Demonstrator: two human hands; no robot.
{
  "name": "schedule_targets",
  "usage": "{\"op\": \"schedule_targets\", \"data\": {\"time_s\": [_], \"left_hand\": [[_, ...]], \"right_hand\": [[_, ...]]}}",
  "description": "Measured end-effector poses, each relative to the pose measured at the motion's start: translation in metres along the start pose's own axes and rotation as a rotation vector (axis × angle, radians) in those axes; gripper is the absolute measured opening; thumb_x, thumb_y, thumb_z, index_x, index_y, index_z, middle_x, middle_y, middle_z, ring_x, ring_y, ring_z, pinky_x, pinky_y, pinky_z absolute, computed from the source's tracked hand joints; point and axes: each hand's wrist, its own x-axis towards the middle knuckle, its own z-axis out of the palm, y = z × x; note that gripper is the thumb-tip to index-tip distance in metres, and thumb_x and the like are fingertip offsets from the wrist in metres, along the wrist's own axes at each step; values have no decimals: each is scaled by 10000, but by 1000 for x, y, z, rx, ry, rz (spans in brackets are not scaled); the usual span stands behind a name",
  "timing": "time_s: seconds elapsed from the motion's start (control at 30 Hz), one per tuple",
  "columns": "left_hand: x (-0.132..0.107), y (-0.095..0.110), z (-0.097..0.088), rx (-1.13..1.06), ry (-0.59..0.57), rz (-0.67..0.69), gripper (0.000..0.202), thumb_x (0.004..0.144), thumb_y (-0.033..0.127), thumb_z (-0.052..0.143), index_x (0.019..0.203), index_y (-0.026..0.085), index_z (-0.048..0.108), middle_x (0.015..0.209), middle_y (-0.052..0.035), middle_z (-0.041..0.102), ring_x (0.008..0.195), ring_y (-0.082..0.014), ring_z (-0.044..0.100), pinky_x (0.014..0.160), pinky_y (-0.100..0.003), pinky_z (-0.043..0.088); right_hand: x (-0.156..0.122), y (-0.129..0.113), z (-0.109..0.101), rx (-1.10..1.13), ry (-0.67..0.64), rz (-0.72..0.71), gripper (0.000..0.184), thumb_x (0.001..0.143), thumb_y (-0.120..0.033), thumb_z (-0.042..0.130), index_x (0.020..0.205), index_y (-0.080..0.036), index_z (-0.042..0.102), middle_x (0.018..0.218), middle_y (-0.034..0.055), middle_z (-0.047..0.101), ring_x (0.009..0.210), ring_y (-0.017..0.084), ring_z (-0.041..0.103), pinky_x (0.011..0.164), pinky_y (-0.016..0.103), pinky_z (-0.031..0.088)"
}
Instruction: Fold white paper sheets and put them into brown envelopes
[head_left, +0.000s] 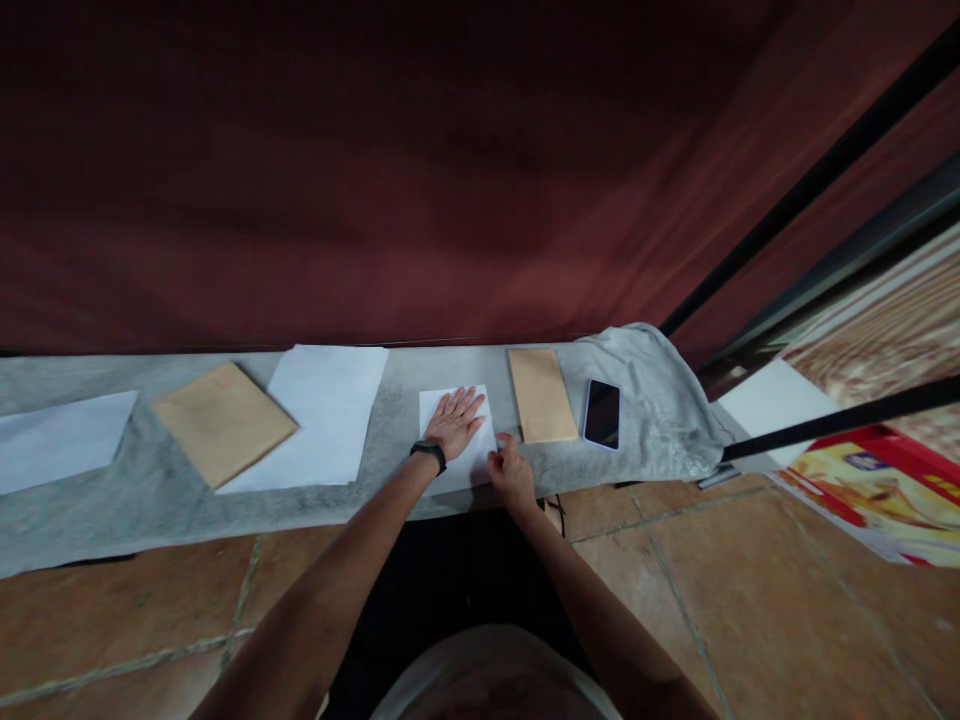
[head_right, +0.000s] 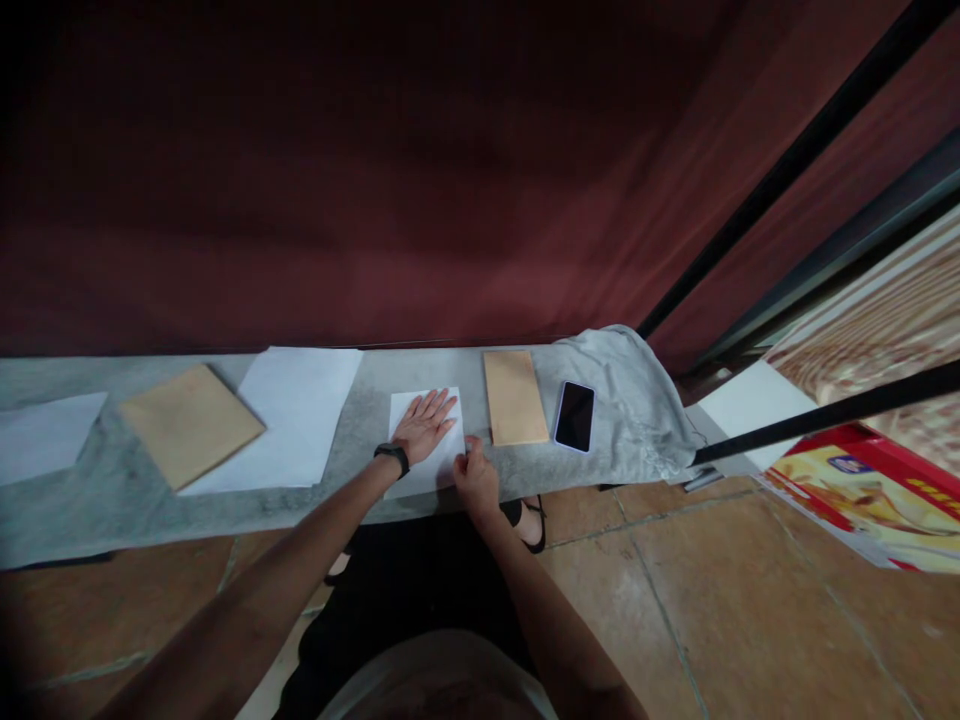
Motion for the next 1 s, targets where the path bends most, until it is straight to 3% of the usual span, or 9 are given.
{"op": "schedule_targets", "data": {"time_s": [0.17, 0.4, 0.53, 0.63, 0.73, 0.87, 1.0], "left_hand": [[-22, -14, -7, -9, 19, -33, 552, 1022, 443, 287, 1515, 229, 414, 1607, -58, 357, 1522, -244, 223, 1242, -498, 193], [-123, -25, -24, -52, 2, 56, 527, 1034, 440, 319, 1493, 209, 434, 1579, -66, 407, 1489, -204, 313, 1236, -457, 250], [-162, -19, -30, -82, -20, 99, 560, 998, 460, 442, 1504, 221, 411, 1575, -68, 415, 1475, -210, 342, 1234, -469, 257], [-168, -12, -28, -121, 44, 40, 541, 971, 384, 508, 1480, 214, 446, 1548, -83, 455, 1457, -222, 377, 1224, -487, 274], [-162, -11, -25, -244, 136, -4, 481, 942, 347, 559, 1409, 236, 534, 1473, -78, 546, 1409, -232, 448, 1199, -506, 314], [-154, -19, -22, -479, 242, -31, 385, 908, 235, 570, 1285, 253, 646, 1356, -63, 646, 1321, -227, 542, 1131, -485, 420], [-151, -23, -18, -561, 283, -61, 315, 880, 157, 551, 1114, 267, 732, 1245, -43, 711, 1282, -236, 573, 1109, -512, 438]], "right_hand": [[-1, 4, -1, 34, -1, -35, 352, 964, -244, 446, 1304, -196, 523, 922, 48, 744, 824, 207, 724, 714, 259, 513], [3, 12, -4, 239, -22, -32, 266, 932, -261, 451, 1117, -251, 642, 847, 8, 715, 772, 187, 691, 712, 263, 532], [5, 15, -7, 450, -119, 25, 239, 893, -283, 465, 1004, -247, 673, 918, 6, 708, 722, 167, 650, 561, 237, 523], [4, 15, -11, 607, -171, 113, 237, 858, -313, 500, 977, -239, 692, 925, 8, 704, 722, 163, 631, 500, 221, 502], [2, 15, -18, 754, -199, 180, 211, 807, -354, 574, 904, -232, 716, 936, 10, 716, 776, 169, 637, 542, 225, 514], [-6, 16, -27, 920, -230, 192, 277, 710, -469, 702, 838, -227, 746, 940, 20, 727, 861, 197, 635, 588, 248, 517], [-17, 16, -28, 1004, -276, 212, 340, 649, -495, 771, 832, -208, 757, 913, 29, 725, 789, 174, 625, 593, 252, 504]]}}
